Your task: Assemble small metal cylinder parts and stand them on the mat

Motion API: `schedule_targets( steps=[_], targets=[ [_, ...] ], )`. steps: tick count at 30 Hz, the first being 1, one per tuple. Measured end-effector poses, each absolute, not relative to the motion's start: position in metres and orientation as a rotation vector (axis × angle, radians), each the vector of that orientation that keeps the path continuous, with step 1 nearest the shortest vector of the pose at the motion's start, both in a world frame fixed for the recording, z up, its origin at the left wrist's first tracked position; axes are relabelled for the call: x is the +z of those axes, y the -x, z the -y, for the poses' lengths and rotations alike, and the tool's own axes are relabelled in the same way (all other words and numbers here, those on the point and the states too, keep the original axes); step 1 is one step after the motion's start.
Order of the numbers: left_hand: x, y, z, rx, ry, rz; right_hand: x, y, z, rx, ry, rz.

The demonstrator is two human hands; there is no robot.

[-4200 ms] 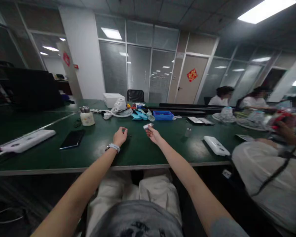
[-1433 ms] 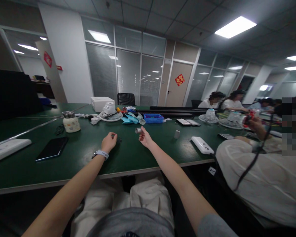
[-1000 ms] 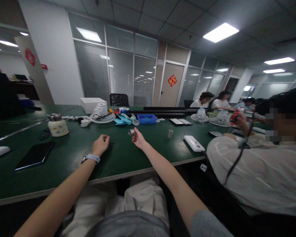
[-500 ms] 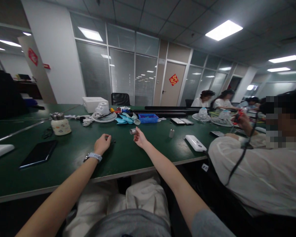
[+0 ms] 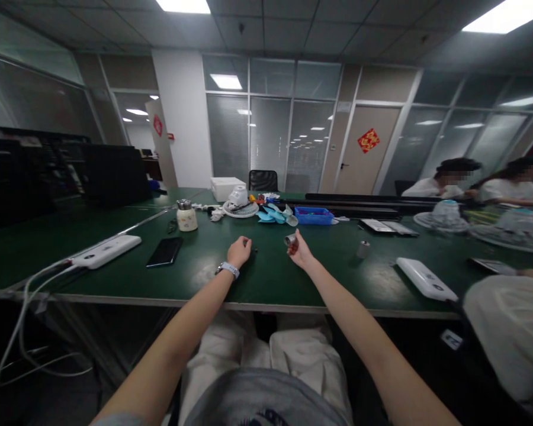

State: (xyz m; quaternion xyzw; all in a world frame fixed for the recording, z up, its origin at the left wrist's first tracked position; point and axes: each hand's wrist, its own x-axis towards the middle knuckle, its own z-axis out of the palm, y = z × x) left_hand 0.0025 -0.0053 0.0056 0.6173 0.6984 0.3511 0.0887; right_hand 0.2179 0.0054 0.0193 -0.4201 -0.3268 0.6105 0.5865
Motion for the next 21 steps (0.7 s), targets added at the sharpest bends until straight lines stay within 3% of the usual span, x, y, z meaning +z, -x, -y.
schedule_targets(
  steps=[9,16,21],
  targets=[
    [0.003,-0.001,0.001,1.023,-1.828,-2.09,0.012,-0.259,-0.025,0.452,1.389,1.119],
    [0.004,-0.001,0.0,0.997,-1.839,-2.091,0.001,-0.335,-0.041,0.108,1.593,0.828],
    [0.003,-0.001,0.0,0.977,-1.848,-2.1,-0.005,-0.37,-0.044,0.078,1.664,0.775]
  ],
)
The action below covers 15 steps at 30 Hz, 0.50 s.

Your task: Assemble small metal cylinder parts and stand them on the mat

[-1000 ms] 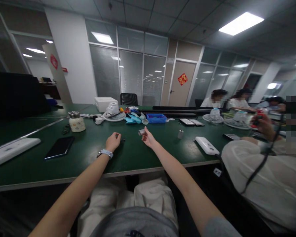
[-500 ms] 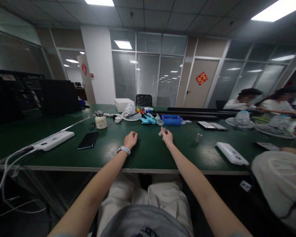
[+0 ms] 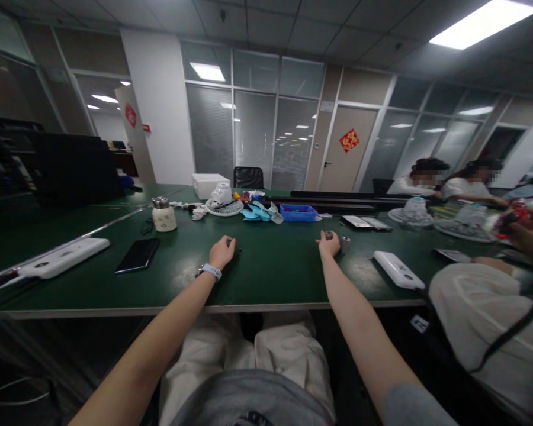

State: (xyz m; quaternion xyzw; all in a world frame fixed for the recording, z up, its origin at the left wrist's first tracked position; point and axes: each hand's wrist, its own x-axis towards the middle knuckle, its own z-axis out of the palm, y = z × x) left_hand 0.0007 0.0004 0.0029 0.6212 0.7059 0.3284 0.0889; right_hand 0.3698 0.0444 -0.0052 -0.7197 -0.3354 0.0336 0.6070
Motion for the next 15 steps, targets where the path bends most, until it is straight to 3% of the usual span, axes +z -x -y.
schedule_targets(
  steps=[15],
  targets=[
    [0.0016,-0.0008,-0.0006,1.012,-1.862,-2.1,-0.0086,-0.3723,-0.0452,0.034,1.776,0.94]
  ],
)
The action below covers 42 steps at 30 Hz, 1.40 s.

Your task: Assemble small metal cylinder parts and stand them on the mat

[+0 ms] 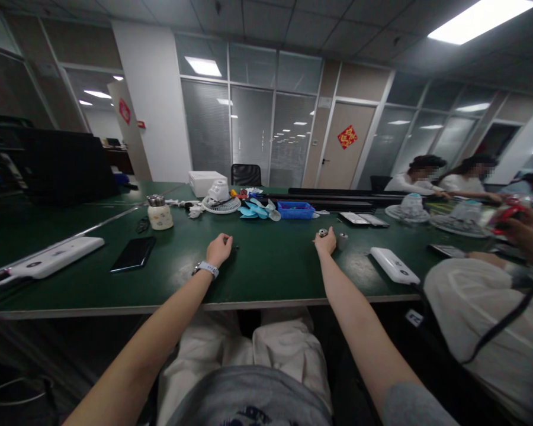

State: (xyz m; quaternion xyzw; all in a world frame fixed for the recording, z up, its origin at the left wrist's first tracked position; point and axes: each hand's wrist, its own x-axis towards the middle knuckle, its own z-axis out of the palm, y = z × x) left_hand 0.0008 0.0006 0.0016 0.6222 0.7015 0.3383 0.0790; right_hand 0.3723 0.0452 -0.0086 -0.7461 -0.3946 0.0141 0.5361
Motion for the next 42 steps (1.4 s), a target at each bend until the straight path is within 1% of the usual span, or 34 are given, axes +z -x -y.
schedule_targets(
  steps=[18,22,25,27,30,33,35,42],
  targets=[
    [0.004,-0.002,0.003,1.001,-1.866,-2.091,-0.005,-0.376,-0.043,0.068,1.787,0.863],
    [0.004,-0.002,0.003,1.002,-1.867,-2.087,0.009,-0.359,-0.029,-0.1,1.786,0.93],
    [0.005,-0.003,0.003,1.004,-1.848,-2.098,0.022,-0.327,-0.014,-0.242,1.678,1.175],
    [0.005,-0.003,0.003,1.01,-1.833,-2.102,0.025,-0.296,-0.008,-0.185,1.533,1.462],
    [0.005,-0.003,0.003,1.028,-1.821,-2.097,0.02,-0.243,-0.004,0.126,1.391,1.863],
    [0.004,-0.002,0.001,1.052,-1.816,-2.104,0.01,-0.198,-0.006,0.384,1.408,2.076],
    [0.003,-0.002,0.0,1.06,-1.805,-2.115,0.007,-0.178,-0.008,0.421,1.437,2.119],
    [0.002,0.0,-0.002,1.07,-1.809,-2.091,0.009,-0.154,-0.008,0.315,1.475,2.102]
  ],
)
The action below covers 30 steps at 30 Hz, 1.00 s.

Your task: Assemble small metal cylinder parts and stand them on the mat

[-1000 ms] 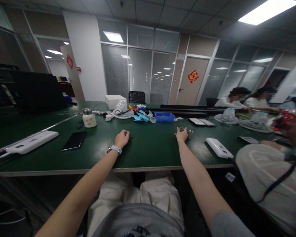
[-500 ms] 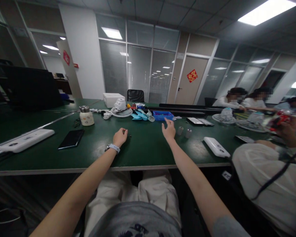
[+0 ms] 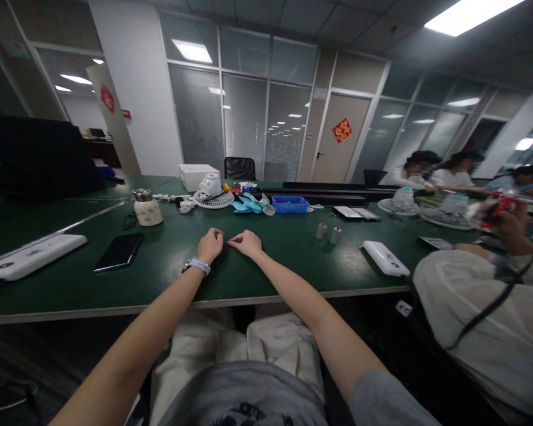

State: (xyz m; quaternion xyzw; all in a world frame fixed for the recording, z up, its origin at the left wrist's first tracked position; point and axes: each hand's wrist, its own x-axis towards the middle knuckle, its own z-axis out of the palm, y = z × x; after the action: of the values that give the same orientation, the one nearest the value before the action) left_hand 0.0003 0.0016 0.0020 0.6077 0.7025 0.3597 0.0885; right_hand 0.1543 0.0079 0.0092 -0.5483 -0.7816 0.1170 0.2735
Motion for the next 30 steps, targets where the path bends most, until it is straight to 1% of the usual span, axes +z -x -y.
schedule_targets(
  steps=[2,7,11,16,21,30],
  targets=[
    [0.002,0.0,-0.002,1.064,-1.798,-2.092,0.016,-0.169,-0.009,0.166,1.459,2.07],
    [0.002,-0.001,-0.002,1.043,-1.807,-2.084,0.037,-0.264,-0.013,-0.424,1.481,1.772],
    [0.003,-0.001,0.0,1.034,-1.811,-2.082,0.038,-0.35,-0.01,-0.621,1.674,1.378],
    [0.003,-0.001,0.001,1.022,-1.817,-2.096,0.021,-0.399,-0.007,-0.647,1.846,1.09],
    [0.003,-0.001,-0.001,1.025,-1.82,-2.092,0.013,-0.4,-0.014,-0.582,1.887,1.07],
    [0.003,0.0,-0.002,1.005,-1.822,-2.089,0.014,-0.4,-0.014,-0.534,1.874,1.046]
  ],
)
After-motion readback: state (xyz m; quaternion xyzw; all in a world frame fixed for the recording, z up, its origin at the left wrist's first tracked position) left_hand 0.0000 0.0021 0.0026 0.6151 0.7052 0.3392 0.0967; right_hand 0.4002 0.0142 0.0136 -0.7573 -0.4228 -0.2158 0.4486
